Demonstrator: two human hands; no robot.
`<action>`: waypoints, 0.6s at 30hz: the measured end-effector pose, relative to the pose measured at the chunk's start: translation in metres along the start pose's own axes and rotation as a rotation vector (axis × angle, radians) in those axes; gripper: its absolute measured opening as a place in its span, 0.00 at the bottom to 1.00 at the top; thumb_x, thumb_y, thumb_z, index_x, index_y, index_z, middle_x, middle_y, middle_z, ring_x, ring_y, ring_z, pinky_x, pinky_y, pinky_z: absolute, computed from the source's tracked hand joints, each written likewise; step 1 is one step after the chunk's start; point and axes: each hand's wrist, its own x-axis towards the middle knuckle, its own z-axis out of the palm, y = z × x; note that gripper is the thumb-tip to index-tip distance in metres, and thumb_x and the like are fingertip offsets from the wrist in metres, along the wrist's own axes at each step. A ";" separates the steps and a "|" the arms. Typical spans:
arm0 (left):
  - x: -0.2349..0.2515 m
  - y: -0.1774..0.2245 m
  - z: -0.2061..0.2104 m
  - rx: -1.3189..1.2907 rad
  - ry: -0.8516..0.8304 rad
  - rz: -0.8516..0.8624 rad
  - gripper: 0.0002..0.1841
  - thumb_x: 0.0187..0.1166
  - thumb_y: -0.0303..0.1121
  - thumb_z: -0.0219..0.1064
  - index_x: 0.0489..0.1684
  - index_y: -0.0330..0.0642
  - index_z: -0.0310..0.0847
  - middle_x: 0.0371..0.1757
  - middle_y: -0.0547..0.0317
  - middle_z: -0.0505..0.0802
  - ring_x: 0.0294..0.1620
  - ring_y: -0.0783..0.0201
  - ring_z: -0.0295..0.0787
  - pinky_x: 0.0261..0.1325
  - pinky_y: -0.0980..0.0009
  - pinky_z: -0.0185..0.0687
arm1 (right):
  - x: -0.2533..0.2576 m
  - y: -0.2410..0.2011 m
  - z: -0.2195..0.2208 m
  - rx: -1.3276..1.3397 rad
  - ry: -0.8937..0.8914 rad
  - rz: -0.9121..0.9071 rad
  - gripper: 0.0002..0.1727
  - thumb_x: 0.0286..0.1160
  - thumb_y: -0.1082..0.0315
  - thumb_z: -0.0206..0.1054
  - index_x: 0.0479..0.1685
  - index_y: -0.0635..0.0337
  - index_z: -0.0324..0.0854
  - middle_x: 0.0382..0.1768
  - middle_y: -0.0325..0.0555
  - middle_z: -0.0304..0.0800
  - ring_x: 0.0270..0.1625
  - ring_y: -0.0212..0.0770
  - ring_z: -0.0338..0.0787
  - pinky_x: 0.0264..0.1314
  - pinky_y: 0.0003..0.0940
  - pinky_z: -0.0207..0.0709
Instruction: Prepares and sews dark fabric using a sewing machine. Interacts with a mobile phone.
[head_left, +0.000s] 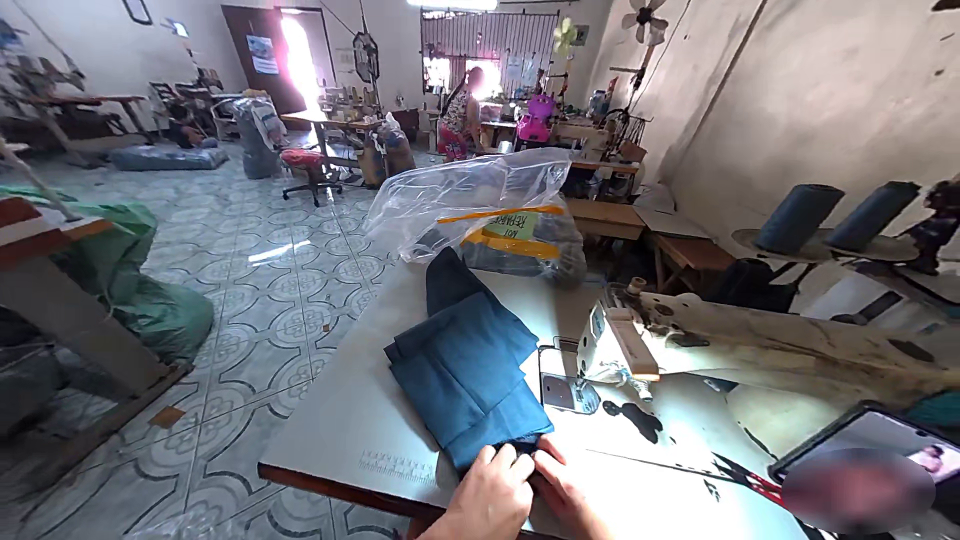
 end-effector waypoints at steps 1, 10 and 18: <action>0.003 -0.008 0.000 0.004 -0.009 0.079 0.06 0.65 0.19 0.72 0.24 0.41 0.91 0.44 0.56 0.95 0.50 0.55 0.91 0.44 0.58 0.85 | -0.002 -0.001 0.002 0.005 0.058 -0.008 0.04 0.67 0.71 0.69 0.28 0.58 0.88 0.38 0.50 0.90 0.43 0.44 0.92 0.44 0.35 0.86; 0.010 -0.050 0.011 -0.433 -0.229 0.183 0.09 0.73 0.34 0.74 0.48 0.46 0.91 0.56 0.52 0.92 0.66 0.44 0.86 0.69 0.29 0.72 | -0.036 -0.029 0.008 -0.191 0.204 0.082 0.12 0.63 0.76 0.71 0.37 0.50 0.97 0.51 0.42 0.96 0.47 0.43 0.93 0.45 0.39 0.84; 0.045 -0.009 0.019 -0.448 -0.347 -0.124 0.12 0.74 0.37 0.72 0.50 0.42 0.89 0.66 0.47 0.88 0.77 0.42 0.78 0.80 0.29 0.58 | -0.055 -0.024 -0.015 -0.187 0.066 0.256 0.20 0.64 0.82 0.68 0.52 0.56 0.95 0.60 0.48 0.95 0.58 0.53 0.95 0.52 0.57 0.85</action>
